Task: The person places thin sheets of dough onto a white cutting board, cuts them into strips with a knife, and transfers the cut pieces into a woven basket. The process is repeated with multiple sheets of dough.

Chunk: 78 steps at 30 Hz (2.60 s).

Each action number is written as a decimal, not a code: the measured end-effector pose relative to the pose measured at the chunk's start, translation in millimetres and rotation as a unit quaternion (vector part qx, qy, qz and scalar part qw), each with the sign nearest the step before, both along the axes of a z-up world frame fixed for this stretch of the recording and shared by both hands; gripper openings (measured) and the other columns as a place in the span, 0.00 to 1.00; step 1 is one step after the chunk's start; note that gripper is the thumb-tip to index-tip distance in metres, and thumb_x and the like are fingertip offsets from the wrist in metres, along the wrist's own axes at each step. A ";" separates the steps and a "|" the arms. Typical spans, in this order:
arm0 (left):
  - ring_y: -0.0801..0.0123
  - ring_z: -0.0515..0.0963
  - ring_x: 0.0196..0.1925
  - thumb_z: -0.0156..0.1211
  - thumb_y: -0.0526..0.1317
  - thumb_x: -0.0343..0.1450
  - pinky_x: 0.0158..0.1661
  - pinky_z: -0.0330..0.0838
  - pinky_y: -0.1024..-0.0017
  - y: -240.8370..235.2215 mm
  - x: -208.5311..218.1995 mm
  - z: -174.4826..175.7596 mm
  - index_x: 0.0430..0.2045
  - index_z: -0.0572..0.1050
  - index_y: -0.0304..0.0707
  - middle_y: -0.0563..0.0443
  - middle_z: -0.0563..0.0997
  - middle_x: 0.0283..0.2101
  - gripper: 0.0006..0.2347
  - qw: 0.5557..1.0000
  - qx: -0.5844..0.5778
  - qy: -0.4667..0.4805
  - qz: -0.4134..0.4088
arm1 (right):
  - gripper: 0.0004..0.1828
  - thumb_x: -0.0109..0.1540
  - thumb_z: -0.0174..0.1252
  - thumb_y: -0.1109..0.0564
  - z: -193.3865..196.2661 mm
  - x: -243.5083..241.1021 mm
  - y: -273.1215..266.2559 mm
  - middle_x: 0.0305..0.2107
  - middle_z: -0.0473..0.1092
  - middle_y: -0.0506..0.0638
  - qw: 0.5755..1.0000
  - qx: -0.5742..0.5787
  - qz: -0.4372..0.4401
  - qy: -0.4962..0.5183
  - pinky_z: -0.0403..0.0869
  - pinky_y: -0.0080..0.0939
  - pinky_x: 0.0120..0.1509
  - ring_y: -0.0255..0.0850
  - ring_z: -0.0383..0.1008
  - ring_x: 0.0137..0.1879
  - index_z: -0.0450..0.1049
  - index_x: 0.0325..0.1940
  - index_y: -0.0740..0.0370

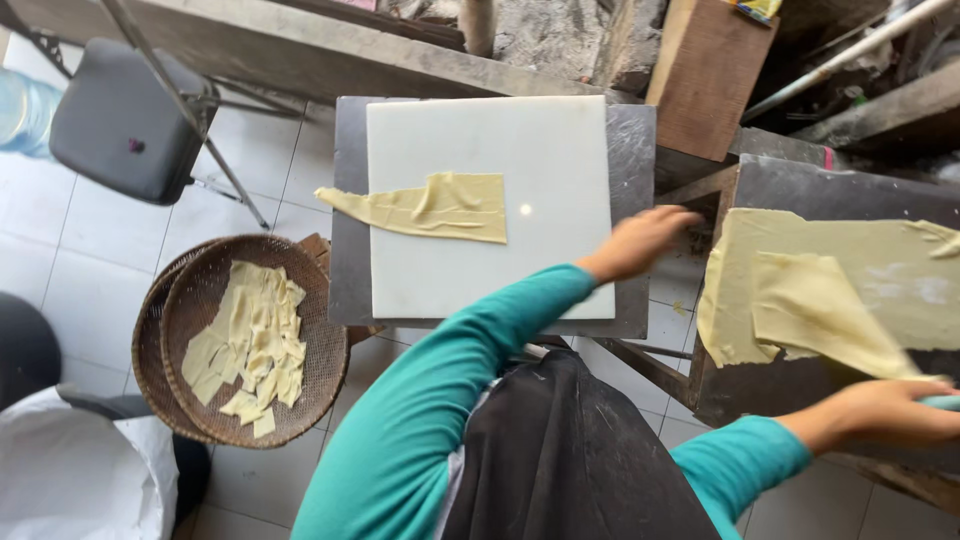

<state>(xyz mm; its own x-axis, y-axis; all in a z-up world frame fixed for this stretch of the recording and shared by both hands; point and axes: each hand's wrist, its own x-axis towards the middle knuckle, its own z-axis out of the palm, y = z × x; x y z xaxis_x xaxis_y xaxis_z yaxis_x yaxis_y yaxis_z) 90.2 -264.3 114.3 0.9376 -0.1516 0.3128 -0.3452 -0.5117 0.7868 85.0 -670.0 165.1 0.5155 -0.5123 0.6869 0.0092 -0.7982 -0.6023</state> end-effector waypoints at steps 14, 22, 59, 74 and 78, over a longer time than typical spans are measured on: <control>0.55 0.77 0.53 0.51 0.36 0.78 0.56 0.69 0.55 267.7 -145.1 -144.5 0.55 0.73 0.44 0.47 0.77 0.50 0.12 0.886 0.380 0.163 0.212 | 0.26 0.59 0.69 0.49 -142.5 26.0 541.4 0.55 0.65 0.59 0.733 -0.135 0.519 0.419 0.71 0.56 0.57 0.60 0.71 0.56 0.73 0.58 0.57; 0.57 0.80 0.49 0.54 0.37 0.72 0.52 0.70 0.56 261.6 -137.4 -127.0 0.40 0.74 0.42 0.50 0.80 0.43 0.06 0.893 0.351 0.117 0.257 | 0.17 0.60 0.68 0.47 -118.7 33.8 567.9 0.45 0.72 0.66 0.695 -0.218 0.542 0.418 0.74 0.58 0.53 0.62 0.76 0.48 0.76 0.41 0.63; 0.67 0.79 0.46 0.56 0.36 0.69 0.47 0.73 0.65 285.5 -199.2 -132.5 0.39 0.75 0.45 0.54 0.78 0.41 0.07 0.850 0.458 0.089 0.244 | 0.19 0.60 0.65 0.46 -122.9 -27.8 353.6 0.49 0.70 0.56 0.678 -0.243 0.597 0.353 0.74 0.57 0.48 0.59 0.75 0.48 0.75 0.52 0.56; 0.64 0.76 0.59 0.53 0.34 0.72 0.60 0.66 0.62 311.1 -276.6 -109.3 0.50 0.76 0.46 0.53 0.78 0.54 0.13 0.888 0.305 0.120 0.323 | 0.20 0.71 0.52 0.53 -117.2 -57.5 388.2 0.33 0.72 0.58 0.692 -0.019 0.580 0.429 0.73 0.50 0.42 0.46 0.74 0.37 0.64 0.65 0.62; 0.61 0.66 0.72 0.50 0.35 0.74 0.72 0.52 0.54 305.5 -278.4 -106.1 0.66 0.66 0.42 0.49 0.70 0.68 0.22 0.881 0.255 0.098 0.387 | 0.30 0.69 0.45 0.57 -110.7 -116.3 467.1 0.24 0.70 0.58 0.610 0.047 0.605 0.510 0.72 0.52 0.36 0.49 0.71 0.30 0.59 0.77 0.52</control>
<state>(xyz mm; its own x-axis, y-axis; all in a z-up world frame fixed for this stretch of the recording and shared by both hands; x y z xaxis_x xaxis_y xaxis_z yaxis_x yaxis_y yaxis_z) -188.2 41.2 8.2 0.8507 0.4820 0.2098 0.3781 -0.8382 0.3930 -31.4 -202.8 54.3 0.6895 0.6547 -0.3097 0.1396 -0.5397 -0.8302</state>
